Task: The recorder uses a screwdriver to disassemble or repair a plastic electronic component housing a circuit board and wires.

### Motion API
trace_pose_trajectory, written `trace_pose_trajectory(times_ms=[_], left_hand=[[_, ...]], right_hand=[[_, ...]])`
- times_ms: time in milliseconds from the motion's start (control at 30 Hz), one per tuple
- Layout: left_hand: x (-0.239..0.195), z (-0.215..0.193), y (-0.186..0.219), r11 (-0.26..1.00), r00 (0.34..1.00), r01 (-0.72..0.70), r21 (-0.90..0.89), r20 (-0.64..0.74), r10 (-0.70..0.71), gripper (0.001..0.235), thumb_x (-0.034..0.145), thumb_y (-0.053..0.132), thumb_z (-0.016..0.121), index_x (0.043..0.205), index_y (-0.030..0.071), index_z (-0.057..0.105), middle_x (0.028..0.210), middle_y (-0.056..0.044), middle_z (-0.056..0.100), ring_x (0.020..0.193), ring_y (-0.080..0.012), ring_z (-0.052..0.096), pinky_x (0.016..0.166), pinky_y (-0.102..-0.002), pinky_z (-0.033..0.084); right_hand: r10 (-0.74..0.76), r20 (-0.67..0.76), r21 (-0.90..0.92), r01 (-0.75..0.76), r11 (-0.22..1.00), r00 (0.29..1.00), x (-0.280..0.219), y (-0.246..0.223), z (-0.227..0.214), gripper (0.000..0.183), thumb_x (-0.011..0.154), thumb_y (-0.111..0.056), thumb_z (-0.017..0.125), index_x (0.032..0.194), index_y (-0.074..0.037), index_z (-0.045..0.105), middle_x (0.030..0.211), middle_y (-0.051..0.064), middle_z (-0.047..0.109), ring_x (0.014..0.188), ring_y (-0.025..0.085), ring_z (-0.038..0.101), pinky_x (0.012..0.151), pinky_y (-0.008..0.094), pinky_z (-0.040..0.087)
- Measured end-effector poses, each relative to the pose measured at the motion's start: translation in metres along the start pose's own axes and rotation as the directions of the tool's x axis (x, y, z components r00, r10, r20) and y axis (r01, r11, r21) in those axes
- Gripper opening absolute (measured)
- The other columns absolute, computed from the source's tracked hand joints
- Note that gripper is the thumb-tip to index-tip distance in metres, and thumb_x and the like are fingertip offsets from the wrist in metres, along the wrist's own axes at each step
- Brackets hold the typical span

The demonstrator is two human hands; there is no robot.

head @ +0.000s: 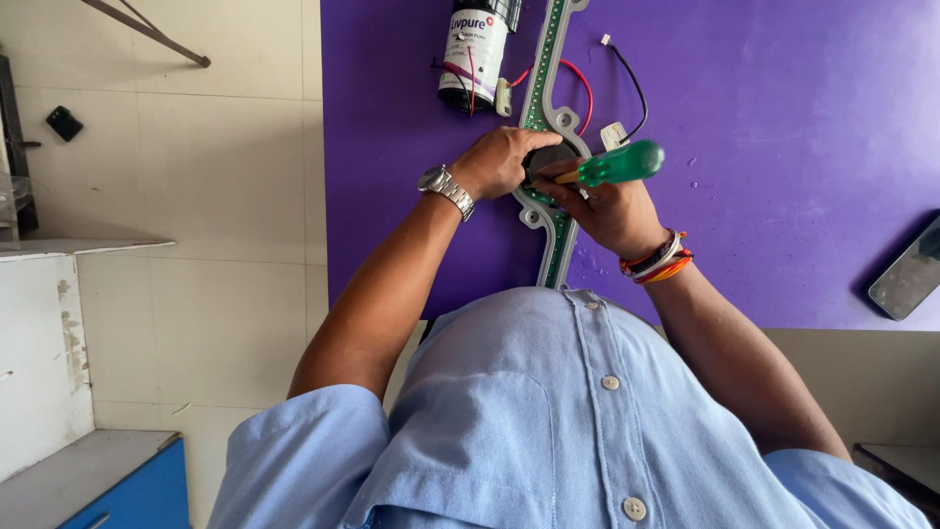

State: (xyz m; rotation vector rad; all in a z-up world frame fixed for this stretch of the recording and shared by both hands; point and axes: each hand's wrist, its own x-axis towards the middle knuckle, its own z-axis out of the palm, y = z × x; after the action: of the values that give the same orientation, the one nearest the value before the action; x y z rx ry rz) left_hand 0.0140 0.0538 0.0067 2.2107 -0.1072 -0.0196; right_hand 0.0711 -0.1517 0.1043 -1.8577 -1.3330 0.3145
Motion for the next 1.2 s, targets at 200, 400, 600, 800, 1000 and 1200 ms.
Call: trace_pose_trajectory(times_ms=[200,400,600,800,1000,1200], left_hand=[[0.0,0.012,-0.005,0.998,0.999,-0.025,0.053,-0.043,0.027,0.057,0.077,-0.004,0.062,0.134,0.001,0.062,0.121,-0.022,0.07,0.114,-0.0342,0.068,0.102,-0.041,0.053],[-0.001,0.02,-0.014,0.981,0.982,-0.148,0.124,-0.096,0.161,0.063,0.07,0.001,0.07,0.132,-0.002,0.061,0.119,-0.024,0.07,0.112,-0.0395,0.064,0.098,-0.047,0.048],[-0.004,0.014,-0.002,0.995,0.997,-0.064,0.071,-0.041,0.067,0.066,0.071,-0.002,0.064,0.137,0.0,0.059,0.127,-0.022,0.069,0.122,-0.0339,0.063,0.108,-0.044,0.048],[-0.03,0.042,0.019,0.983,0.769,0.123,-0.137,-0.612,-0.181,0.048,0.088,0.002,0.066,0.136,0.005,0.059,0.133,-0.018,0.065,0.116,-0.0267,0.067,0.102,-0.037,0.06],[-0.052,0.07,0.003,0.815,0.641,0.381,-0.436,-0.511,-0.573,0.046,0.089,0.012,0.071,0.13,-0.001,0.056,0.126,-0.018,0.064,0.094,-0.0233,0.076,0.081,-0.033,0.064],[-0.043,0.073,-0.007,0.748,0.593,0.469,-0.47,-0.46,-0.661,0.034,0.09,0.016,0.072,0.12,0.0,0.065,0.106,-0.014,0.076,0.089,-0.0219,0.076,0.077,-0.032,0.063]], right_hand=[[-0.052,-0.094,-0.148,0.038,0.988,0.994,-0.01,0.012,0.012,0.018,0.095,-0.014,0.082,0.105,-0.003,0.073,0.091,0.011,0.074,0.075,0.025,0.072,0.064,0.036,0.054],[-0.073,-0.193,-0.094,0.055,0.994,0.979,-0.006,-0.001,0.012,0.013,0.098,-0.007,0.078,0.109,-0.005,0.072,0.099,0.01,0.076,0.083,0.024,0.075,0.07,0.033,0.059],[0.129,-0.371,0.152,-0.076,0.985,0.92,-0.01,0.008,-0.034,0.01,0.112,-0.005,0.062,0.117,0.003,0.066,0.092,0.007,0.069,0.079,0.014,0.071,0.067,0.027,0.057],[0.213,-0.56,-0.191,-0.375,0.907,0.801,-0.037,0.078,-0.076,0.019,0.116,-0.015,0.074,0.107,0.0,0.066,0.077,0.007,0.063,0.065,0.017,0.061,0.061,0.032,0.048],[0.468,-0.514,-0.32,-0.667,0.673,0.719,-0.117,0.155,-0.041,0.027,0.106,-0.029,0.076,0.1,-0.004,0.068,0.079,0.012,0.071,0.07,0.031,0.071,0.065,0.042,0.054],[0.629,-0.495,-0.322,-0.798,0.508,0.6,-0.132,0.159,-0.026,0.025,0.105,-0.031,0.074,0.108,-0.006,0.069,0.089,0.013,0.072,0.085,0.036,0.07,0.077,0.048,0.053]])
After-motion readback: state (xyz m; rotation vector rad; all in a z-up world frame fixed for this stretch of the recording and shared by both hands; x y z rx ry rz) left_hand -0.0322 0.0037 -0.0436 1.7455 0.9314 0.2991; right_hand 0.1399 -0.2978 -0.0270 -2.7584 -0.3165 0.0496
